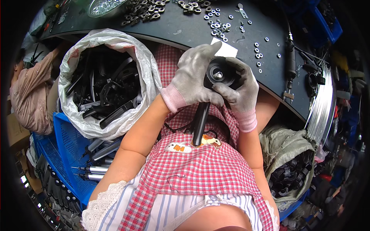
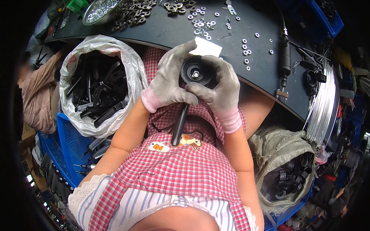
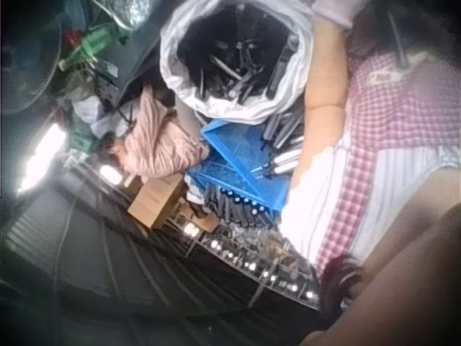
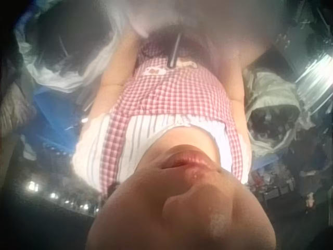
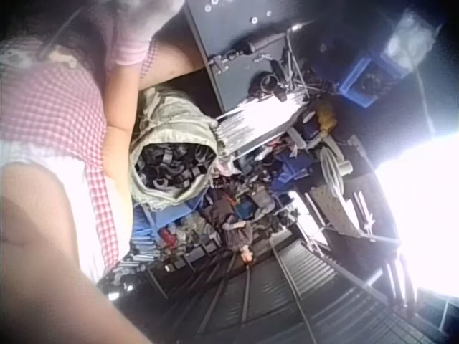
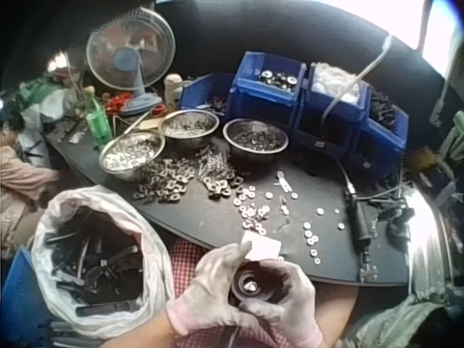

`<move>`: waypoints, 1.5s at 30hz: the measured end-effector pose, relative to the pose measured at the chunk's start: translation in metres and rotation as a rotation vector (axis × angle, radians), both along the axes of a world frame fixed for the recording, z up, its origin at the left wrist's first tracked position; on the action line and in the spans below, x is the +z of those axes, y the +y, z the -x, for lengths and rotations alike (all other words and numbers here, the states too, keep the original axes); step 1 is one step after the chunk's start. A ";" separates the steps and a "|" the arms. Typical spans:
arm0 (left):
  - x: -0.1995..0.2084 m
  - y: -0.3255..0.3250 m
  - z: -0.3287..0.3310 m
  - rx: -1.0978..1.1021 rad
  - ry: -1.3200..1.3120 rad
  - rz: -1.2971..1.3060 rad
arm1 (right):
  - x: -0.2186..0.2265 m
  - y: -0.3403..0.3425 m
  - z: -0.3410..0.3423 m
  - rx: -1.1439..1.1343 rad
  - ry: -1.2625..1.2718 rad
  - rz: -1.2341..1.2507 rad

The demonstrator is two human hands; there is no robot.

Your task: The person assembles mechanical hardware components including metal tubes, plastic caps, washers, metal plates, and mechanical housings. The assembly is performed using a pneumatic driver and pliers, with additional manual dexterity.

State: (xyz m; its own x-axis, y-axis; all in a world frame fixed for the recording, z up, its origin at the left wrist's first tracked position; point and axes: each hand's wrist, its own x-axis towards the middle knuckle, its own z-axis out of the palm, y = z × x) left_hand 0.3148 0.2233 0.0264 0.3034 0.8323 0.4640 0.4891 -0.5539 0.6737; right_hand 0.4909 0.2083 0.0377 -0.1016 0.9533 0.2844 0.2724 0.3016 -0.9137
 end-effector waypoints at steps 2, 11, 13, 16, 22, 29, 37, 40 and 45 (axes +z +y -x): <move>0.003 0.000 -0.001 -0.035 0.016 -0.027 | 0.012 -0.002 -0.002 -0.022 -0.098 -0.036; -0.007 -0.009 -0.021 0.086 -0.211 0.154 | 0.089 0.042 -0.138 -0.187 0.054 0.195; -0.007 -0.015 -0.028 0.137 -0.277 0.232 | 0.093 0.074 -0.202 -0.821 0.031 -0.004; -0.003 -0.014 -0.039 0.128 -0.354 0.197 | 0.075 0.125 -0.309 -1.110 -0.060 -0.302; -0.013 -0.015 -0.032 0.156 -0.318 0.201 | 0.048 0.212 -0.282 -0.833 -1.075 0.144; -0.021 -0.018 -0.033 0.163 -0.368 0.252 | 0.020 0.300 -0.265 -0.860 -1.088 0.488; -0.014 -0.006 -0.033 0.062 -0.268 0.156 | 0.047 0.268 -0.309 -0.491 -0.759 -0.140; -0.014 -0.008 -0.022 0.089 -0.267 0.186 | 0.087 0.200 -0.211 -0.129 -0.365 -0.050; -0.032 -0.006 -0.017 -0.231 -0.649 0.339 | 0.126 0.105 -0.115 0.046 -0.338 -0.102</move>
State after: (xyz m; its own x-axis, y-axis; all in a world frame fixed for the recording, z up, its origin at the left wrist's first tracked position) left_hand 0.3314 0.2176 -0.0057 0.2405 0.9094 0.3393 -0.1651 -0.3062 0.9375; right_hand 0.6058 0.3136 0.1635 -0.2482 0.9140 0.3208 0.5384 0.4055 -0.7387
